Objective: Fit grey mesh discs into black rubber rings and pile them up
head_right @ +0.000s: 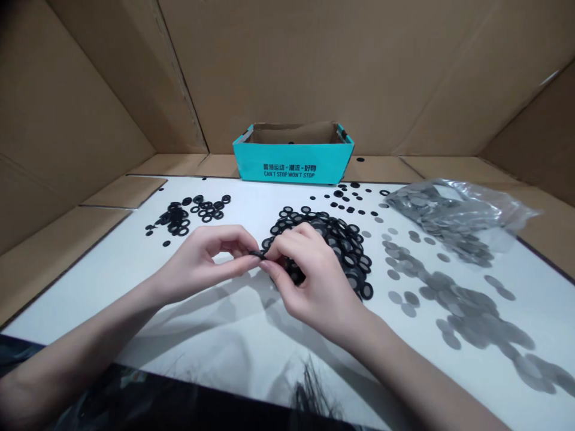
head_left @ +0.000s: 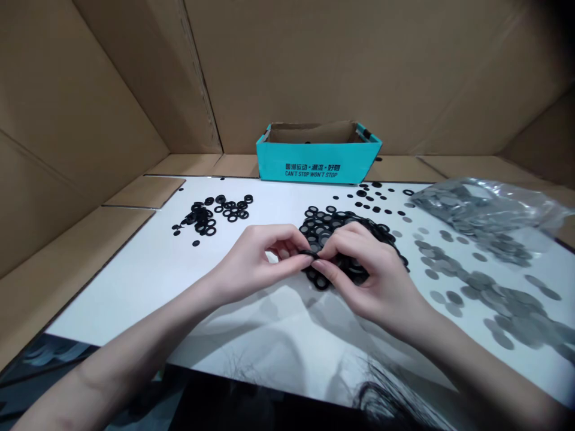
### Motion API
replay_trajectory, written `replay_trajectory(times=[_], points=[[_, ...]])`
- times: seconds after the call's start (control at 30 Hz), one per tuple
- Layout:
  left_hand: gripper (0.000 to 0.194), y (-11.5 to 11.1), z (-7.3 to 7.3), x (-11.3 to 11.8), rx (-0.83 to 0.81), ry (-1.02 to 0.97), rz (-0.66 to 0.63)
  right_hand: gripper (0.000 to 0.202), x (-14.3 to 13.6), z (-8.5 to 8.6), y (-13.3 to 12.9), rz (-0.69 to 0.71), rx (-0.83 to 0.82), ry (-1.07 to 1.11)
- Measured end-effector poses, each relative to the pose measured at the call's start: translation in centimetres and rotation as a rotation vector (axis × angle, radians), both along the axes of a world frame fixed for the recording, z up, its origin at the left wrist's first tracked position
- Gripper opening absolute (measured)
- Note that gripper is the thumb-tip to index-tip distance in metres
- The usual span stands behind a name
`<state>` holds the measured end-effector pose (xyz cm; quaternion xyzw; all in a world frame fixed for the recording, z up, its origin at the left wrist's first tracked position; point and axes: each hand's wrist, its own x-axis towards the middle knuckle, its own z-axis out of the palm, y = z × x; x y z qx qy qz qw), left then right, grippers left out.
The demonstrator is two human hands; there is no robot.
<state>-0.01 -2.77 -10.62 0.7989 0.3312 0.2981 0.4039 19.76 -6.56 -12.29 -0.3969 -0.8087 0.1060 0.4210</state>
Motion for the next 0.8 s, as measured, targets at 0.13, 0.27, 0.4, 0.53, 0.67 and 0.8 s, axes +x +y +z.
replay_trajectory(times=[0.13, 0.27, 0.4, 0.53, 0.67, 0.8], points=[[0.012, -0.14, -0.02, -0.02, 0.041, 0.028, -0.024, 0.024, 0.01, 0.23, 0.01, 0.017, 0.001, 0.014], [0.011, -0.18, 0.04, -0.05, 0.075, 0.033, -0.012, 0.023, -0.02, 0.11, 0.03, 0.004, 0.026, 0.018], [0.011, -0.09, 0.1, -0.08, 0.08, -0.067, -0.038, 0.02, 0.0, 0.18, -0.07, -0.004, -0.162, 0.133], [0.027, -0.12, 0.15, -0.05, 0.25, -0.146, -0.103, 0.026, 0.01, 0.55, -0.11, 0.059, -0.532, 0.334], [0.019, -0.25, 0.2, -0.03, 0.452, -0.118, -0.086, 0.032, 0.15, 0.72, -0.11, 0.147, -0.674, 0.422], [0.014, -0.27, 0.18, -0.08, 0.534, -0.096, -0.076, 0.032, 0.46, 0.67, -0.11, 0.235, -0.79, 0.507]])
